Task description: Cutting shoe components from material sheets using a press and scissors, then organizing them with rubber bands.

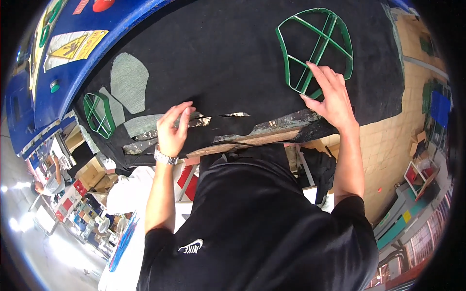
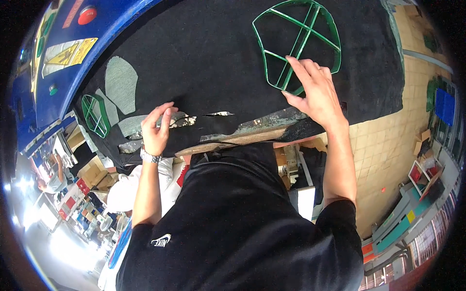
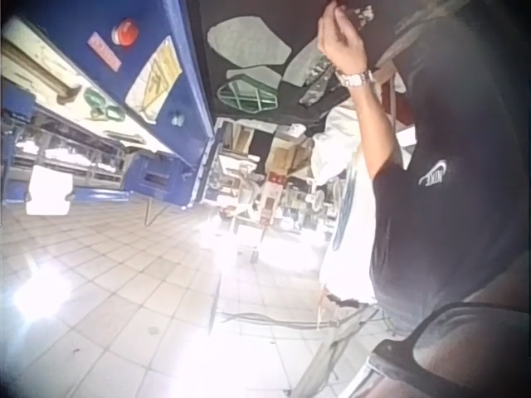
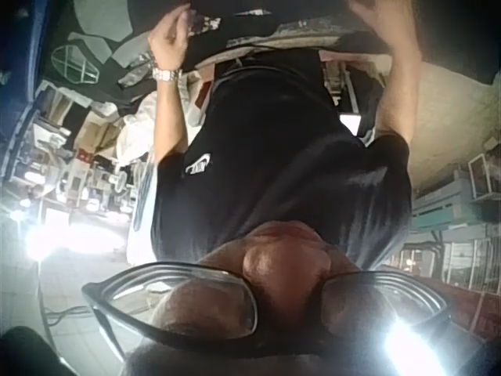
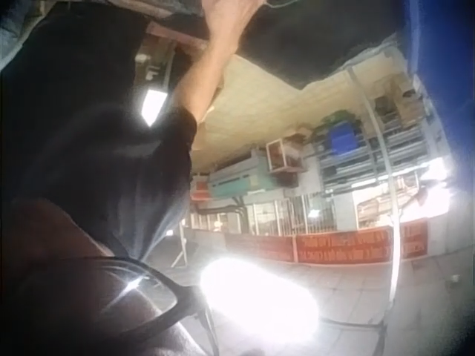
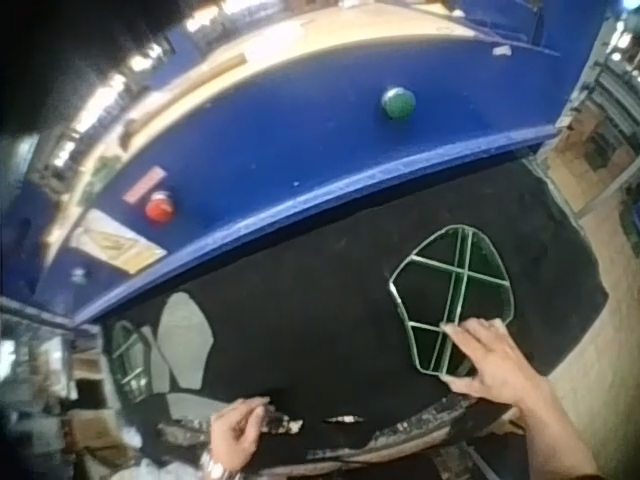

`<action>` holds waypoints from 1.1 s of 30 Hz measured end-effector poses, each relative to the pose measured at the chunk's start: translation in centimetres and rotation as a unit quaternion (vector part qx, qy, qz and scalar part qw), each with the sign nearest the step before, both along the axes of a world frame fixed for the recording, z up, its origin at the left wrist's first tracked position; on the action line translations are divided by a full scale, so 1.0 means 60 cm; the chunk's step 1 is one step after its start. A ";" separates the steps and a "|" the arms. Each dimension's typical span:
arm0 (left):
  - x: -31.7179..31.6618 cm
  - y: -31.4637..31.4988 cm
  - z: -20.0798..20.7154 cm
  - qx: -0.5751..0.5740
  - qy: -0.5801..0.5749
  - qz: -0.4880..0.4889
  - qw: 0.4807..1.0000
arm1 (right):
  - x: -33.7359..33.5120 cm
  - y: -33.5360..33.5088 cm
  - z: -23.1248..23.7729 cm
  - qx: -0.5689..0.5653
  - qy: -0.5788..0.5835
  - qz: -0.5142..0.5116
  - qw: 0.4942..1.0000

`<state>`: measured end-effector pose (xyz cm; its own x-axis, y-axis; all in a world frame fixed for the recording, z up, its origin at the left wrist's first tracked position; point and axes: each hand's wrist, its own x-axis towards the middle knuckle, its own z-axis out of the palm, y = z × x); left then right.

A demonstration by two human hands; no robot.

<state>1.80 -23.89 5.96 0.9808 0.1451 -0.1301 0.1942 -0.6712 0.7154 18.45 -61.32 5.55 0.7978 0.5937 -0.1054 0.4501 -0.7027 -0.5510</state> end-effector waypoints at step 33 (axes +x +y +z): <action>-0.134 -0.032 -0.017 -0.071 0.059 0.118 0.989 | -0.003 0.194 -0.021 0.097 -0.017 0.124 0.987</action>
<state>-6.23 -25.82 4.94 0.8984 0.3405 -0.2775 0.4216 -0.4913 0.7621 18.25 -49.66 4.28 0.6269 0.7772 0.0540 0.6153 -0.4514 -0.6462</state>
